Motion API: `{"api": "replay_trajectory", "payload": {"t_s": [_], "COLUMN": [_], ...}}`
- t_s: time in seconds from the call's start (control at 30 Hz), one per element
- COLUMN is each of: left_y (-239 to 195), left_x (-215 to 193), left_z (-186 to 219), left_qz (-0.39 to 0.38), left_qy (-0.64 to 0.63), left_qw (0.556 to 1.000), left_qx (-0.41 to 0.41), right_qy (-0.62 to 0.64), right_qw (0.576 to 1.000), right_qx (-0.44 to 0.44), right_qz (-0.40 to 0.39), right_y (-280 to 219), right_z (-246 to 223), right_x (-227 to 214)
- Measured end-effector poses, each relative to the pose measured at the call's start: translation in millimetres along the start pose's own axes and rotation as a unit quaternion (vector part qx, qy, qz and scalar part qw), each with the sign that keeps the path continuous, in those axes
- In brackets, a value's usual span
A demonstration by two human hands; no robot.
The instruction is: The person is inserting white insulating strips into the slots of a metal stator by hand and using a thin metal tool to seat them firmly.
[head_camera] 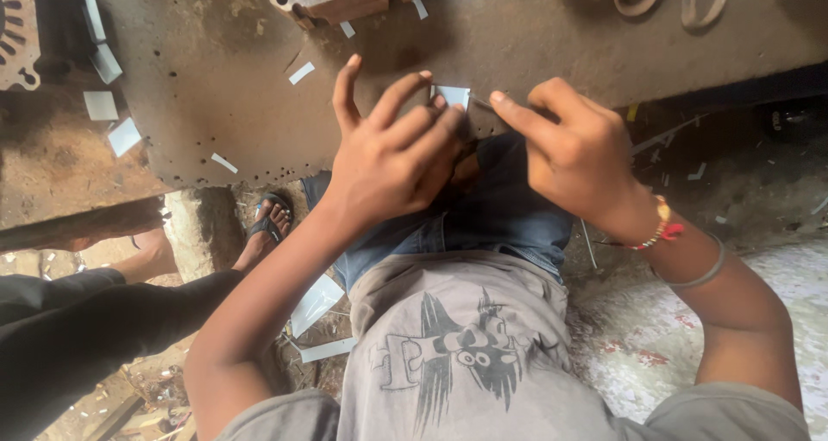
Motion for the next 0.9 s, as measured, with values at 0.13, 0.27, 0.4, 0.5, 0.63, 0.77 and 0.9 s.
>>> {"api": "replay_trajectory", "payload": {"t_s": [0.13,0.27,0.4,0.5,0.63,0.77,0.9], "left_y": [-3.4,-5.6,-4.9,-4.9,-5.7,-0.4,2.3], "left_x": [6.5,9.0,7.1,10.1,13.0,10.6,5.8], "left_z": [4.2,-0.7,-0.7,0.9,4.5,3.9,4.6], "left_qz": [0.019,0.009,0.015,0.022,0.009,-0.005,-0.020], "left_qy": [0.094,0.032,0.032,0.065,0.131,0.137,0.089], "left_qw": [0.994,0.999,0.999,0.997,0.990,0.990,0.996], "left_qx": [0.054,0.017,0.028,0.038,0.047,0.013,-0.006], "right_qy": [-0.021,-0.081,-0.124,-0.180,-0.218,-0.251,-0.193], "right_qw": [1.000,0.993,0.986,0.979,0.970,0.945,0.938], "right_qx": [-0.015,-0.085,-0.097,-0.081,-0.104,-0.202,-0.269], "right_qz": [0.005,-0.029,-0.057,-0.046,-0.037,-0.052,-0.105], "right_y": [6.7,7.5,12.1,14.2,14.0,16.0,19.0], "right_z": [-3.9,1.6,1.7,-4.4,-8.6,-1.5,7.9], "right_x": [5.6,3.8,5.9,10.5,10.9,7.6,1.8]}}
Point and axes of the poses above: each hand's wrist, its own y-axis towards the middle knuckle, its own x-axis out of the palm, z = x × y, the point moved 4 cm from there along y, towards the middle knuckle, and after that the axes turned 6 degrees about -z, right-handed, at the moved point
